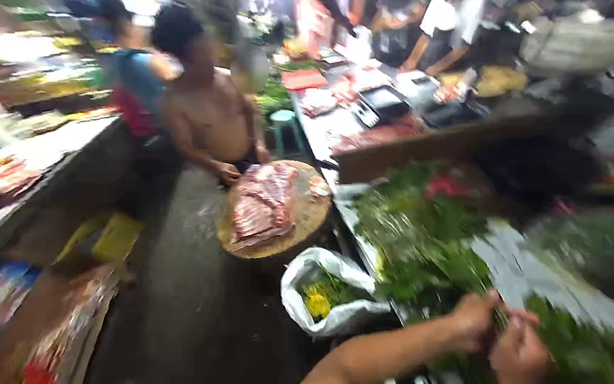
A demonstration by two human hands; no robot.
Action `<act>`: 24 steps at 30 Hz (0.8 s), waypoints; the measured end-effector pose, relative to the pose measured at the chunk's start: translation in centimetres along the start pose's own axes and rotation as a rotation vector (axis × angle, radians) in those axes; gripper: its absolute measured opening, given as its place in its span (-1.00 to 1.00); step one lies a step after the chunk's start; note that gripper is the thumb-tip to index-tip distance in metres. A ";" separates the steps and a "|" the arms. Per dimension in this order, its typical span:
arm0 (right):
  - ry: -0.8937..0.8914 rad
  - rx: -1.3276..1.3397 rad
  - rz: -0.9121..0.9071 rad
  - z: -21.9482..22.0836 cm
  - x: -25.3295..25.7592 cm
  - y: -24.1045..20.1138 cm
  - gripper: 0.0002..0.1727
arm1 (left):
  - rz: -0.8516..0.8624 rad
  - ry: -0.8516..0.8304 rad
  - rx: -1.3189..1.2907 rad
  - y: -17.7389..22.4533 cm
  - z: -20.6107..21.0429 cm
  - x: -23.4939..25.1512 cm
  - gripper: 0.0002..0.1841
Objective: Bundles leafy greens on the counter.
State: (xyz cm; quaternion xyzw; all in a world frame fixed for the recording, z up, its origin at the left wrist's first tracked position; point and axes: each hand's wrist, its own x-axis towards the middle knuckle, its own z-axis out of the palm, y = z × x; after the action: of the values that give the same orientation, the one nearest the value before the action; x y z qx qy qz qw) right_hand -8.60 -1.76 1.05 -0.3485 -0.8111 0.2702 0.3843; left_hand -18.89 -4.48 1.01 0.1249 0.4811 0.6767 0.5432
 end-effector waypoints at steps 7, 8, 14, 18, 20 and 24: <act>0.233 -0.014 0.289 0.8 -2.1 1.0 -0.64 | -0.183 -0.355 0.088 -0.6 1.3 -1.4 -0.30; 0.188 -0.011 0.297 0.6 -2.9 1.2 -0.64 | -0.196 -0.378 0.117 -1.1 1.0 -1.4 -0.29; -0.227 0.049 0.465 -0.7 -6.6 1.9 -0.61 | -0.067 -0.530 0.561 -1.8 -3.5 -0.4 -0.32; -0.407 0.063 0.623 -1.6 -10.3 4.5 -0.63 | -0.004 -0.509 0.639 -0.8 -7.4 1.3 -0.56; -0.371 0.043 0.711 -2.3 -11.4 5.2 -0.68 | -0.015 -0.467 0.695 0.1 -9.2 1.8 -0.64; -0.150 -0.136 0.842 -3.5 -11.3 6.9 -0.73 | -0.094 -0.361 0.591 0.5 -11.5 2.0 -0.77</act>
State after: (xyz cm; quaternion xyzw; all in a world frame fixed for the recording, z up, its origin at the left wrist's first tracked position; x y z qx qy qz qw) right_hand 1.90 -5.70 -6.80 -0.6530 -0.6397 0.3739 0.1566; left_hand -27.95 -8.65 -5.15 0.3721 0.5575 0.4494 0.5906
